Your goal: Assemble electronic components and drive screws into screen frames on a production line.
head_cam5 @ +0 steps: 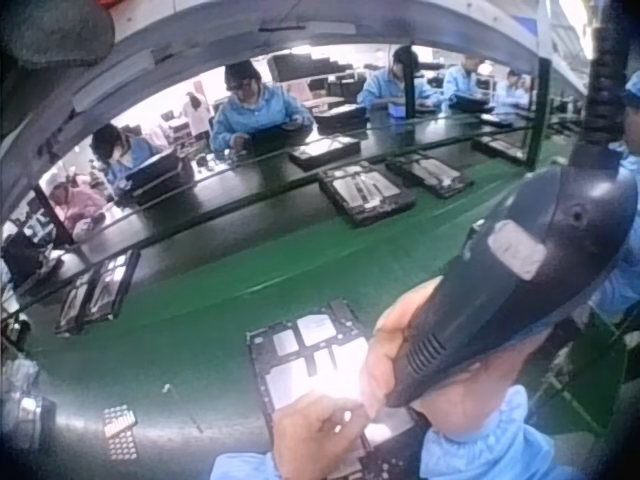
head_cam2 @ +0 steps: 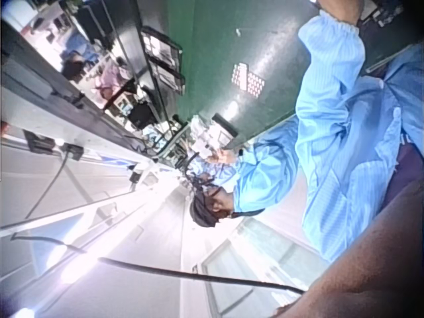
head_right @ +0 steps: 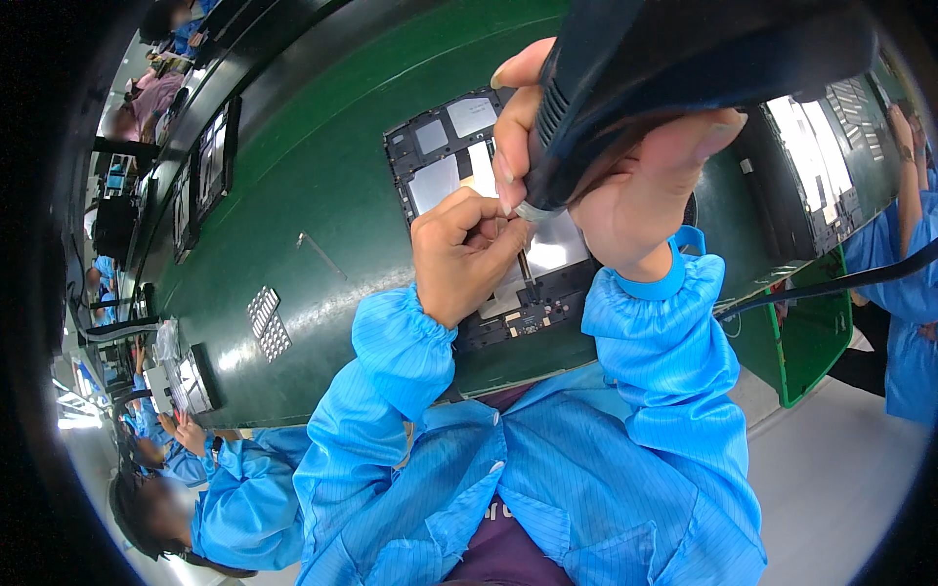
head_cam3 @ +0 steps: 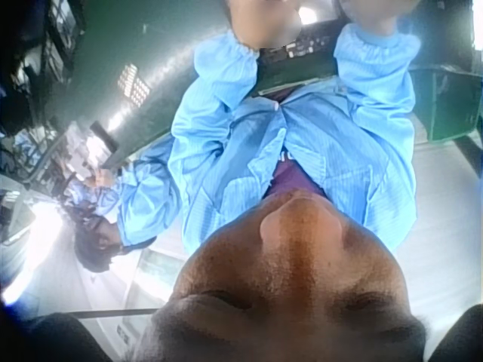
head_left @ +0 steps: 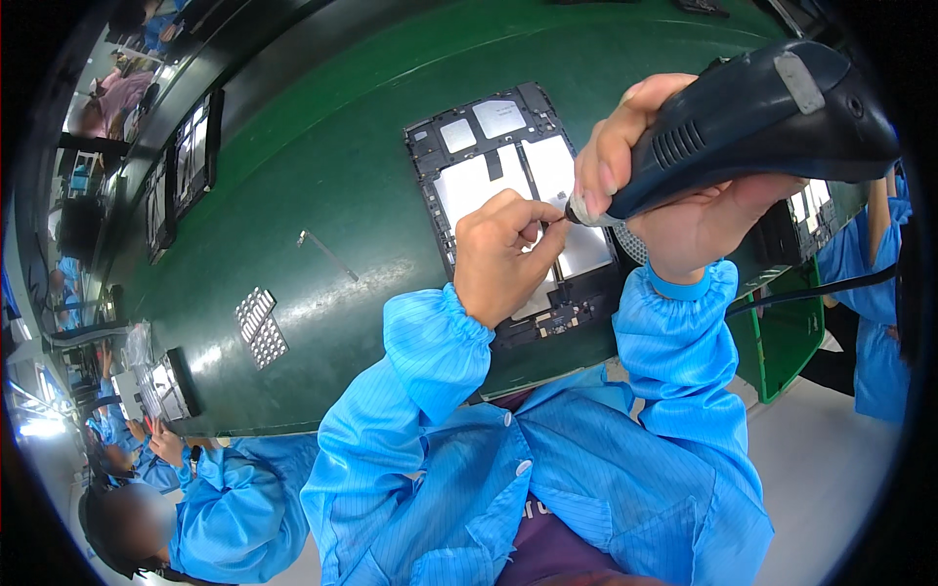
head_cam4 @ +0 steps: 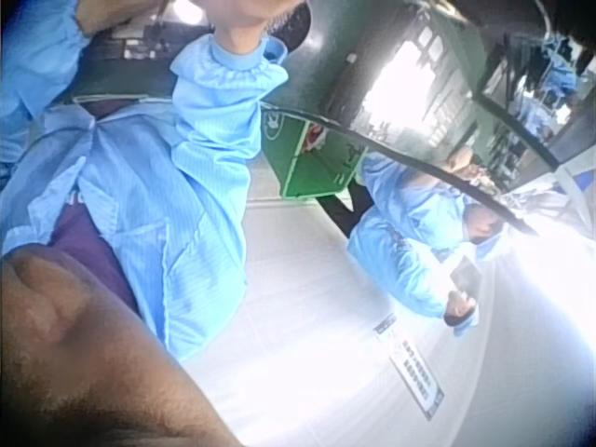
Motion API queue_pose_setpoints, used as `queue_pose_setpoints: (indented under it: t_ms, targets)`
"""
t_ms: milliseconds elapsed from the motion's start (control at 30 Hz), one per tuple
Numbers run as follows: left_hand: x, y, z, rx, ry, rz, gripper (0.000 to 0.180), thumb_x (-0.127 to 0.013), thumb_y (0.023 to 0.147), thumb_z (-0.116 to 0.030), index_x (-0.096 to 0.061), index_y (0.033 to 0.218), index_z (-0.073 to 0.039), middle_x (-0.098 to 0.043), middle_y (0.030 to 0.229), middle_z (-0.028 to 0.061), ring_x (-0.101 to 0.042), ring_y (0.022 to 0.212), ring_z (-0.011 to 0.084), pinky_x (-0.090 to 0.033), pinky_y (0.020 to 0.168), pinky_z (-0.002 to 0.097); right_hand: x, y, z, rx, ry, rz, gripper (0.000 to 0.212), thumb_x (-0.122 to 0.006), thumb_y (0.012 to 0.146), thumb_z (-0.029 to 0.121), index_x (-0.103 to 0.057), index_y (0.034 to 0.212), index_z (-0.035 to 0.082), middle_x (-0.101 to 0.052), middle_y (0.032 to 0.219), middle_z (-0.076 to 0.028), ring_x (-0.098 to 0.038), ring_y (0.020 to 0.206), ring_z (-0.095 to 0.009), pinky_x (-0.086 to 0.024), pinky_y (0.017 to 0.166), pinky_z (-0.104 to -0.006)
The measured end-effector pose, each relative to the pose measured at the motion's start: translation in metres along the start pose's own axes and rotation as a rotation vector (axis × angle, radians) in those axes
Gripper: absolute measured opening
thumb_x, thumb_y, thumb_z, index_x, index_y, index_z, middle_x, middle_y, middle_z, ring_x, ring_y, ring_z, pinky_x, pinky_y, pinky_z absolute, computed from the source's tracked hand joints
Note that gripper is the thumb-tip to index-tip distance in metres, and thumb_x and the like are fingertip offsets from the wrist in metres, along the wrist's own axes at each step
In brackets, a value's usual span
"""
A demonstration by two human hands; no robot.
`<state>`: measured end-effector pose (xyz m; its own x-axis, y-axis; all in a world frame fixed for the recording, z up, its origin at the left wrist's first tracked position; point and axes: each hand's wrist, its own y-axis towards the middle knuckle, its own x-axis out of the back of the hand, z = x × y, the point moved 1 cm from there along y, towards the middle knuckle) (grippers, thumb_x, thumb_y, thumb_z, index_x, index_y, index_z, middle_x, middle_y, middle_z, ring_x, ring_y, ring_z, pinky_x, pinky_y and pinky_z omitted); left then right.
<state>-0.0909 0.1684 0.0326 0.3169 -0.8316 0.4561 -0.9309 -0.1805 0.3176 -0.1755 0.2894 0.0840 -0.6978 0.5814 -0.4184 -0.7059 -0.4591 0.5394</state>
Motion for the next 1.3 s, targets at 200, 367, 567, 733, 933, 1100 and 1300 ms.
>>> queue_pose_setpoints:
  t_ms: [200,367,567,733,933,1100,1300]
  targets:
    - [0.004,-0.001,0.001,0.006,0.022,0.010,0.015,-0.072,0.066,-0.003,-0.064,0.079,-0.004,-0.052,0.062,0.0042,-0.052,0.052,0.0104,-0.042,0.045,0.0239,-0.001,-0.001,-0.003,0.000,-0.005,-0.006,0.102,-0.017,0.066,0.086,-0.045,0.114,0.000,-0.054,0.066,-0.012,-0.055,0.052,-0.020,-0.047,0.048,-0.0310]
    - [0.026,-0.018,0.010,0.247,-0.331,-0.107,0.025,-0.063,0.075,0.001,-0.058,0.099,-0.001,-0.050,0.069,0.0006,-0.048,0.057,0.0057,-0.042,0.051,0.0215,-0.003,-0.002,-0.003,-0.016,-0.021,-0.030,0.100,-0.019,0.068,0.085,-0.044,0.115,0.000,-0.053,0.066,-0.011,-0.053,0.051,-0.020,-0.044,0.047,-0.0312]
    - [0.088,-0.048,0.048,0.307,-0.329,-0.244,0.023,-0.048,0.088,-0.005,-0.054,0.109,0.005,-0.059,0.089,0.0068,-0.059,0.082,0.0136,-0.046,0.073,0.0250,0.003,-0.004,0.000,0.040,0.022,0.078,0.099,-0.022,0.068,0.085,-0.044,0.118,0.003,-0.053,0.072,-0.007,-0.053,0.057,-0.018,-0.043,0.054,-0.0341]
    - [0.128,-0.054,0.046,0.303,-0.172,-0.299,0.022,-0.054,0.087,-0.006,-0.061,0.106,0.003,-0.064,0.100,0.0096,-0.057,0.096,0.0119,-0.043,0.086,0.0241,0.006,-0.001,0.002,0.011,0.016,0.110,0.095,-0.021,0.072,0.082,-0.046,0.116,0.002,-0.051,0.071,-0.006,-0.052,0.057,-0.016,-0.043,0.054,-0.0339]
    - [0.161,-0.065,0.051,0.269,0.194,-0.102,0.017,-0.069,0.075,-0.006,-0.066,0.091,0.000,-0.063,0.081,0.0080,-0.058,0.066,0.0131,-0.046,0.059,0.0254,0.003,0.001,0.002,0.048,-0.085,0.110,0.093,-0.021,0.073,0.082,-0.048,0.114,0.003,-0.051,0.070,-0.006,-0.051,0.056,-0.016,-0.042,0.052,-0.0331]
    - [0.152,-0.057,0.042,0.270,0.413,0.096,0.017,-0.070,0.069,-0.008,-0.065,0.083,0.000,-0.059,0.072,0.0117,-0.055,0.058,0.0219,-0.045,0.055,0.0299,-0.002,0.001,0.006,0.052,-0.108,0.122,0.093,-0.020,0.073,0.082,-0.049,0.114,0.003,-0.050,0.070,-0.005,-0.051,0.055,-0.015,-0.041,0.051,-0.0326]
    - [0.146,-0.049,0.042,0.157,0.504,0.242,0.014,-0.068,0.072,-0.011,-0.062,0.075,0.001,-0.060,0.073,0.0121,-0.059,0.062,0.0256,-0.045,0.055,0.0322,0.003,-0.002,0.002,0.065,-0.121,0.102,0.092,-0.021,0.074,0.080,-0.049,0.113,0.002,-0.050,0.069,-0.006,-0.050,0.053,-0.016,-0.041,0.051,-0.0331]
